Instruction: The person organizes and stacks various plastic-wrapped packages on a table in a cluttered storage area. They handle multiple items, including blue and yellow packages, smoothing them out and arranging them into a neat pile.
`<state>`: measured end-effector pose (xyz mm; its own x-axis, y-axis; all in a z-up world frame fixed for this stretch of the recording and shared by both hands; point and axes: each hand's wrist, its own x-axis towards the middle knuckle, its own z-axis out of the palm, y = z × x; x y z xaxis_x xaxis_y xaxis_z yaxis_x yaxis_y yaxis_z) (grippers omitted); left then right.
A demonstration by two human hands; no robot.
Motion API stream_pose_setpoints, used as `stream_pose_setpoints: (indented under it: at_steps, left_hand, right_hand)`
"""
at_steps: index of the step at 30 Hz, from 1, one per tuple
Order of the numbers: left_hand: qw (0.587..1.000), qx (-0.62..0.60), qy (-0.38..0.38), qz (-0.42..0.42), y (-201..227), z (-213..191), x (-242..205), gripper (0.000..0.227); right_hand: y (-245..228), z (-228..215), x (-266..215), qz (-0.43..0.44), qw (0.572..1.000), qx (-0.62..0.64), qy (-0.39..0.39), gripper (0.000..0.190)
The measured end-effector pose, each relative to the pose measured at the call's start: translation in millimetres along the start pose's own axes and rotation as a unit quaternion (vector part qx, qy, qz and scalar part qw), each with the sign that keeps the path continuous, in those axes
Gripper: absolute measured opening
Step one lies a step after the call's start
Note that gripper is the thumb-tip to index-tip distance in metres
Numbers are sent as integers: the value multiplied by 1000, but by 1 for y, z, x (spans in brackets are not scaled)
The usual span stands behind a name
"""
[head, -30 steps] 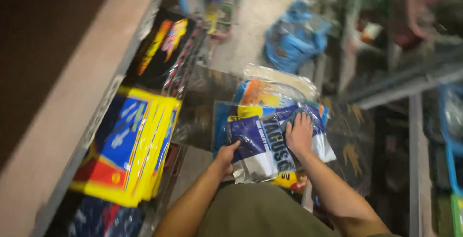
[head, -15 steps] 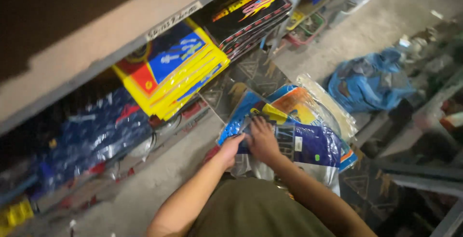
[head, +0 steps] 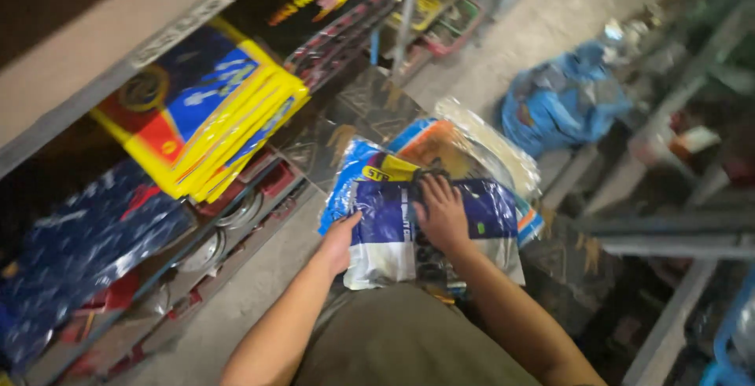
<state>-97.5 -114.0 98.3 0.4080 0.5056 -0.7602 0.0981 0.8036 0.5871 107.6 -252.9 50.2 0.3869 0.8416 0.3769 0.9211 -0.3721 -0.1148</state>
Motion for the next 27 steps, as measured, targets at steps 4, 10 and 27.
stream_pose_setpoints:
  at_steps: [4, 10, 27]
  left_hand:
    - [996, 85, -5, -10, 28, 24, -23, 52]
    - [942, 334, -28, -28, 36, 29, 9, 80]
    - [905, 405, -116, -53, 70, 45, 51, 63]
  right_hand:
    - [22, -20, -35, 129, 991, 14, -15, 60]
    - [8, -30, -96, 288, 956, -53, -2, 61]
    - [-134, -33, -91, 593, 798, -24, -104, 68]
